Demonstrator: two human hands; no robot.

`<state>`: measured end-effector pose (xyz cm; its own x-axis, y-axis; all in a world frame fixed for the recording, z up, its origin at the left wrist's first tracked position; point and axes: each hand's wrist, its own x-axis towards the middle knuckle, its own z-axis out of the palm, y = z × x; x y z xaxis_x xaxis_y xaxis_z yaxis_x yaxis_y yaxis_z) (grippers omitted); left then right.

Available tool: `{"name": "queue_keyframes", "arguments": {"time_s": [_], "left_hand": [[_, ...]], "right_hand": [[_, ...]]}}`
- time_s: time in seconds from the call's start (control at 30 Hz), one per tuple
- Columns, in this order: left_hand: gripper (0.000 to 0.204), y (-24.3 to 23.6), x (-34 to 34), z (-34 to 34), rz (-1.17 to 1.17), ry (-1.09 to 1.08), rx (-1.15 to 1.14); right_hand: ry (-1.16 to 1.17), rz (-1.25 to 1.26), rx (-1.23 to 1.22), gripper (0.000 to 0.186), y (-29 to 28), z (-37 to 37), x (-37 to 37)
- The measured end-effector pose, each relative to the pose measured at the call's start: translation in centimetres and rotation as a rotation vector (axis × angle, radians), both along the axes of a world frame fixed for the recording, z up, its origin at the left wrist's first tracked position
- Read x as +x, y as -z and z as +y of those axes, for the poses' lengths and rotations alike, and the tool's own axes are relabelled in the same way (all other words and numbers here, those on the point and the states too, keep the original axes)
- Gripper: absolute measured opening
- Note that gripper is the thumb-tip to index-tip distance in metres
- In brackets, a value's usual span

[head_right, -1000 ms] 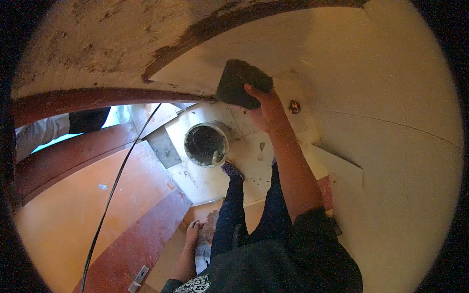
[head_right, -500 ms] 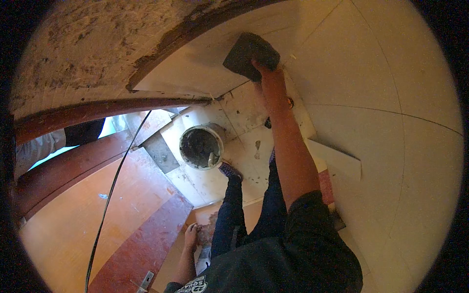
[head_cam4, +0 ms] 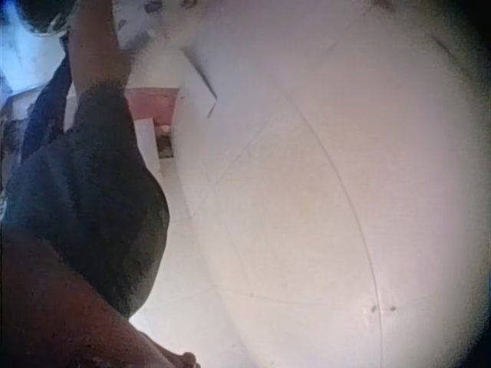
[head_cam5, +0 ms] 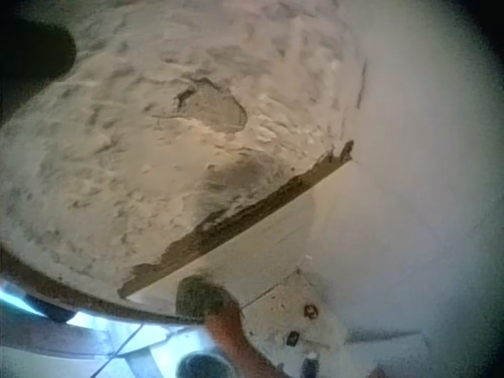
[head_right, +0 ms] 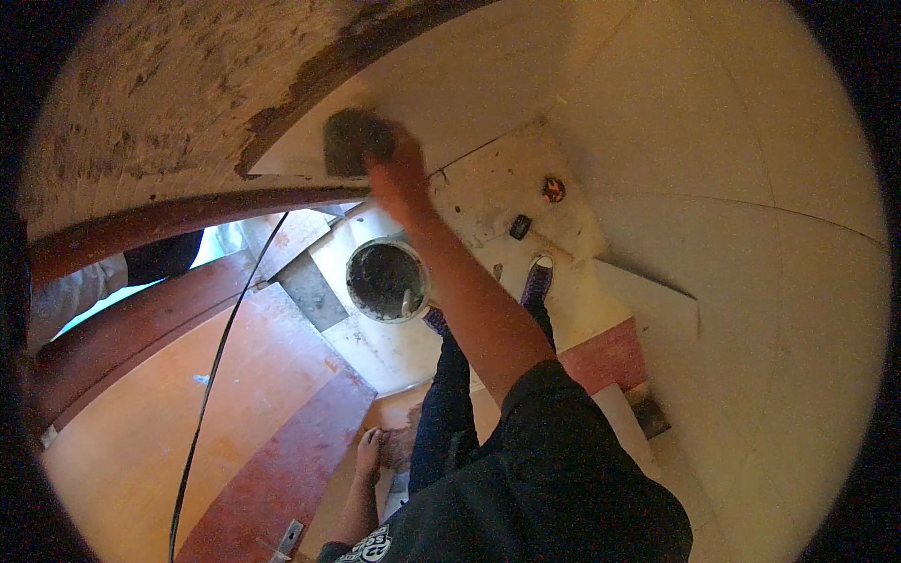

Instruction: The person applies plaster to a ceiling and wall corner by hand and with a trowel, then uses a sanding block to smooth the surface.

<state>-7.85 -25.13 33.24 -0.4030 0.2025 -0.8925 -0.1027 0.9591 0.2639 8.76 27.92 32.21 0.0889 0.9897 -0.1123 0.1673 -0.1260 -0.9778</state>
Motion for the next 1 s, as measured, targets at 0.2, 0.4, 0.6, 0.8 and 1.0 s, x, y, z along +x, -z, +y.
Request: {"name": "queue_keyframes", "arguments": {"time_s": [0.2,0.4,0.6,0.8,1.0], "left_hand": [[0.041,-0.3,-1.0,-0.3,0.041,0.005,0.025],[0.039,-1.2,-0.7,2.8,0.05,0.162,0.074],[0.038,-1.0,-4.3,-2.4,0.151,0.21,0.133],[0.024,-5.9,0.7,-4.9,0.226,-0.146,0.038],[0.023,-5.9,6.2,-8.1,0.232,-0.351,0.036]], "right_hand": [[-0.22,0.139,-0.147,0.047,2.3,-8.8,2.0],[-0.071,-0.265,-0.408,0.048,11.3,-18.8,23.6],[0.386,0.015,-0.833,0.056,3.6,-26.5,37.1],[0.312,0.086,-0.911,0.059,1.6,-26.0,42.1],[-0.026,-0.066,-0.947,0.06,-5.0,-20.1,40.0]]}}
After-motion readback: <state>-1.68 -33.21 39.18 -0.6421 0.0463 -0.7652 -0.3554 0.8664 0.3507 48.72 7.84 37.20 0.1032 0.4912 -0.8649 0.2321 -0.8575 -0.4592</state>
